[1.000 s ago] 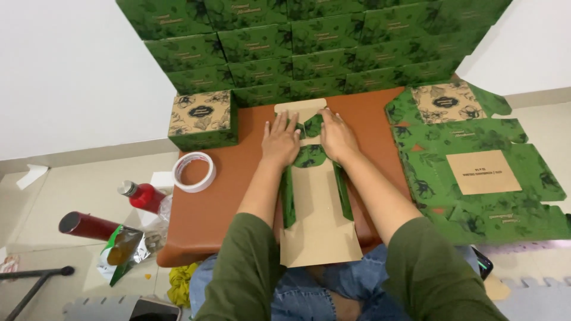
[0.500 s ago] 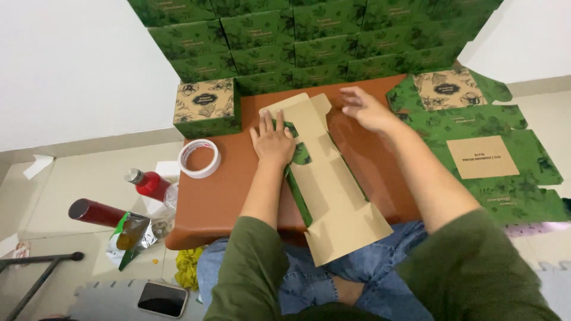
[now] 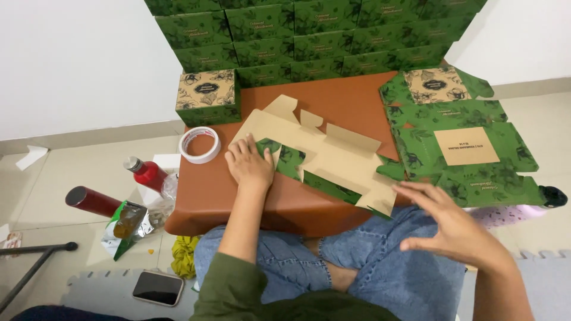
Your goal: Assembling cardboard boxes by folding pre-scored sheets and tucking in the flaps.
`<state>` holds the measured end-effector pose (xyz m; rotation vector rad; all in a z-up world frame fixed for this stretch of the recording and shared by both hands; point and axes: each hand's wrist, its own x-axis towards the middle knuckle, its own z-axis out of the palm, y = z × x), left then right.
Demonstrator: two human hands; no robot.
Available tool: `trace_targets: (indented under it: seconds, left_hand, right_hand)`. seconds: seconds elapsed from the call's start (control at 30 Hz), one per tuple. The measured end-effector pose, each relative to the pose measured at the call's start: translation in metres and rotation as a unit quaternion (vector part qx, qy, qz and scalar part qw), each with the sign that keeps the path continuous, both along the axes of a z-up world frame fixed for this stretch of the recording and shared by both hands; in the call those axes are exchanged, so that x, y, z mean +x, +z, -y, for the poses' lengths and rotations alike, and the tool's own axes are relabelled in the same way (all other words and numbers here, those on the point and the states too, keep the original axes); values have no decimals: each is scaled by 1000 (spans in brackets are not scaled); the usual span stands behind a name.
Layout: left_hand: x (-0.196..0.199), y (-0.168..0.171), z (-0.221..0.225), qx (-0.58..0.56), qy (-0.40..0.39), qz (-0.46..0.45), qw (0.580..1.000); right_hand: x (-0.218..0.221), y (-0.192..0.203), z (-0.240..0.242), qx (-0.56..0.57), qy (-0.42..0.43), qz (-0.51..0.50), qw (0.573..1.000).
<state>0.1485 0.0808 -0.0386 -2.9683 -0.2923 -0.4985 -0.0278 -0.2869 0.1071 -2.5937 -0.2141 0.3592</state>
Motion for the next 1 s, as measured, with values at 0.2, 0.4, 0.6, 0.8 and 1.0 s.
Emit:
trace_targets:
  seconds: [0.2,0.4,0.6,0.8,1.0]
  left_hand:
    - [-87,12,-9,39,41,76,995]
    - [-140,78,13,-116,-48,131,983]
    - [-157,138,49,-302,-378,43,874]
    - [-137,108,72,-247,-386,35,888]
    - [-137,107,73,-257,-388,37,884]
  right_hand:
    - [-19,-50,-18,192,-95,156,964]
    - [2,-71,-18,163,-97,305,933]
    - [12,-46,-44,51,39,425,903]
    - [22,-48,-58,78,52,470,878]
    - [21,-54,-70,89,45,514,852]
